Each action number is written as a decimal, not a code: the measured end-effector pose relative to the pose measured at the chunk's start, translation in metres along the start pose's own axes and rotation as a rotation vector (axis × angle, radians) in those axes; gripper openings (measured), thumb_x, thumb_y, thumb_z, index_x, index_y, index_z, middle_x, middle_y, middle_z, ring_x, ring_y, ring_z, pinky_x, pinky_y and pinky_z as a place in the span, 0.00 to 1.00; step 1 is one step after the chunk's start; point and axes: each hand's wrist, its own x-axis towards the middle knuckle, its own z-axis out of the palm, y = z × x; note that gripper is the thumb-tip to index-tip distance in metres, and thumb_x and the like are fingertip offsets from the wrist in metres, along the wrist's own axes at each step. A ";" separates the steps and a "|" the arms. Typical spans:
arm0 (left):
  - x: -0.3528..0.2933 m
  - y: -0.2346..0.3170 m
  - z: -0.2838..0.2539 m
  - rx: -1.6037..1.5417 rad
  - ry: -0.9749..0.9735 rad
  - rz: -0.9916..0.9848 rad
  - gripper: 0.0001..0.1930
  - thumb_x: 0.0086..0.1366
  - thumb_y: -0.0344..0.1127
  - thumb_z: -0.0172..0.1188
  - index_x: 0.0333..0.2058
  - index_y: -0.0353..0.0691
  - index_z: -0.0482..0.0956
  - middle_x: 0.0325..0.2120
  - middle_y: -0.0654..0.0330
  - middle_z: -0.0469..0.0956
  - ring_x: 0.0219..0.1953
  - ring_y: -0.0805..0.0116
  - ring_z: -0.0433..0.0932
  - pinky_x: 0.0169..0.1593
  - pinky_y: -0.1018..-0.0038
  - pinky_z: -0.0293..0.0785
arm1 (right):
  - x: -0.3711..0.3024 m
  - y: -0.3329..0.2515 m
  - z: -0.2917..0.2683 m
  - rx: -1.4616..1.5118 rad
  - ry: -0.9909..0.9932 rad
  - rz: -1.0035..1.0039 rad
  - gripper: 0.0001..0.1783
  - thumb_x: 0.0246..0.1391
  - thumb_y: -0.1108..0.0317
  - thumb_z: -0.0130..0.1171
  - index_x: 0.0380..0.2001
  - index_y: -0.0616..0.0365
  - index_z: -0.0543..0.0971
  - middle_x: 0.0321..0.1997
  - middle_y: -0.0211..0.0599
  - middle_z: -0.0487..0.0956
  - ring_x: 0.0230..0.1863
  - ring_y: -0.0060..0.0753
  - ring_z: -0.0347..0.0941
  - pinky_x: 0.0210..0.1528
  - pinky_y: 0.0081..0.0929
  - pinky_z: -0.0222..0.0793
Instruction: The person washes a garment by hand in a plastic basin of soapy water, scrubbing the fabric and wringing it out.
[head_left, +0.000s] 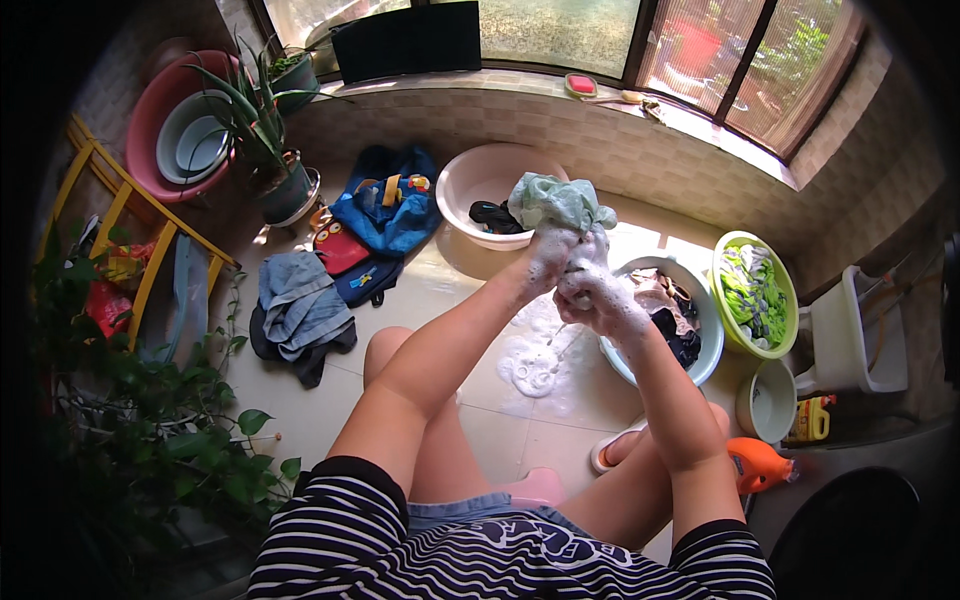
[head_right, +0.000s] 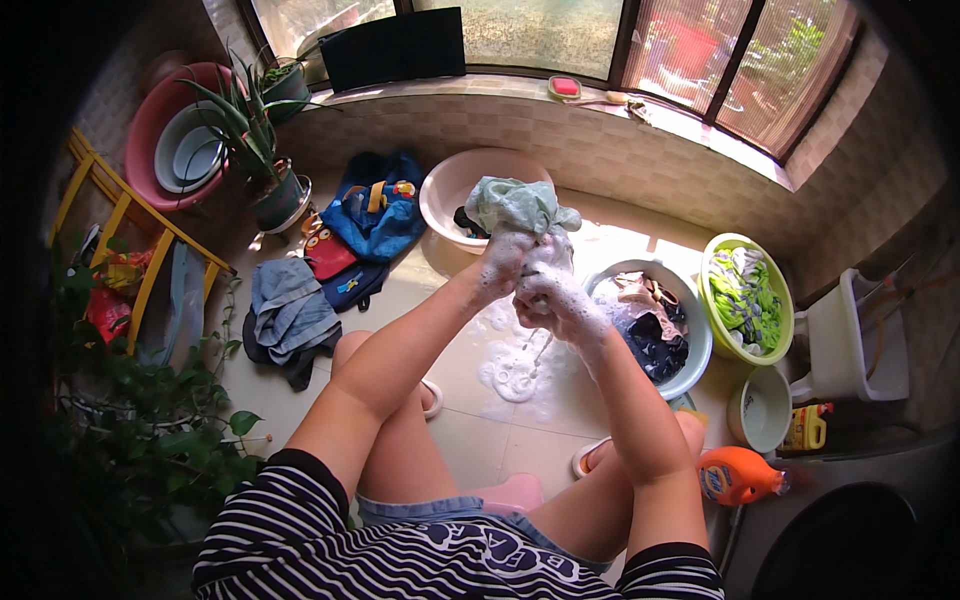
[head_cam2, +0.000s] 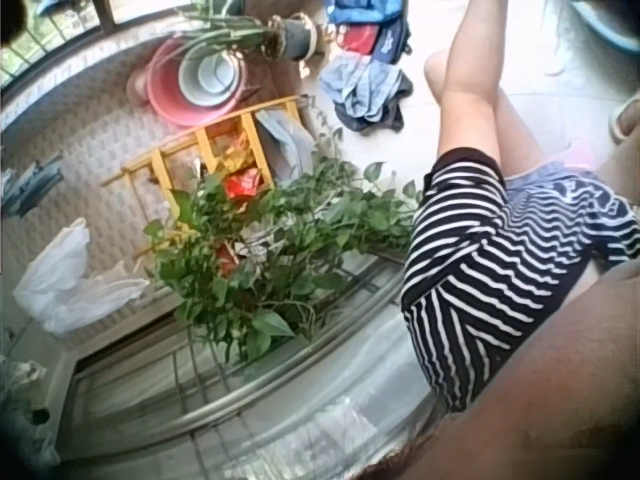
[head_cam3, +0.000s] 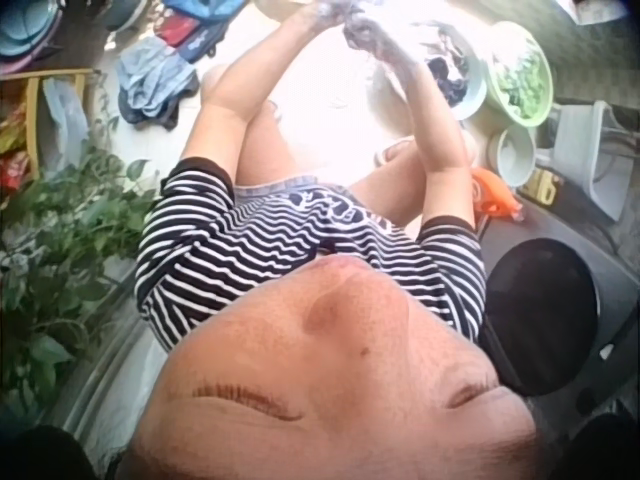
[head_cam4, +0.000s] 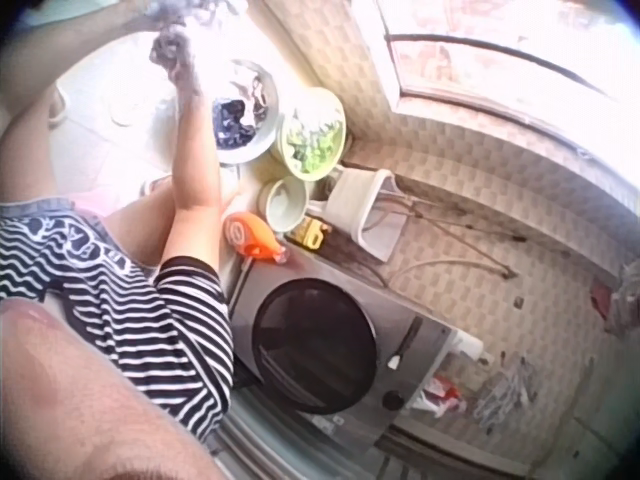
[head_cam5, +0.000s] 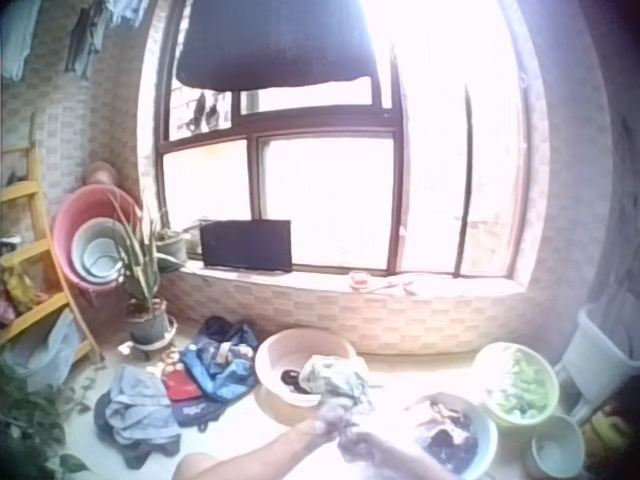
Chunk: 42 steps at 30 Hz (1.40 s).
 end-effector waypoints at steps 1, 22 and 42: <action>0.001 -0.001 0.001 0.110 0.186 0.077 0.14 0.52 0.16 0.50 0.37 0.39 0.69 0.30 0.65 0.69 0.31 0.77 0.69 0.33 0.80 0.72 | -0.001 -0.003 0.010 -0.103 0.195 0.033 0.07 0.38 0.70 0.54 0.23 0.60 0.70 0.18 0.31 0.69 0.18 0.23 0.64 0.20 0.17 0.62; 0.009 -0.007 0.019 0.046 0.283 0.223 0.12 0.49 0.20 0.49 0.34 0.40 0.69 0.27 0.64 0.70 0.26 0.76 0.70 0.29 0.80 0.71 | 0.013 0.002 0.006 -1.347 0.579 -0.796 0.28 0.43 0.67 0.57 0.50 0.58 0.63 0.40 0.50 0.73 0.35 0.44 0.72 0.34 0.30 0.68; 0.001 0.007 -0.008 -0.688 -0.003 -0.372 0.08 0.61 0.32 0.45 0.32 0.33 0.68 0.23 0.57 0.70 0.20 0.71 0.73 0.27 0.72 0.78 | -0.010 0.004 0.012 0.241 0.118 -0.011 0.36 0.44 0.35 0.48 0.46 0.56 0.67 0.38 0.41 0.74 0.39 0.37 0.71 0.45 0.38 0.68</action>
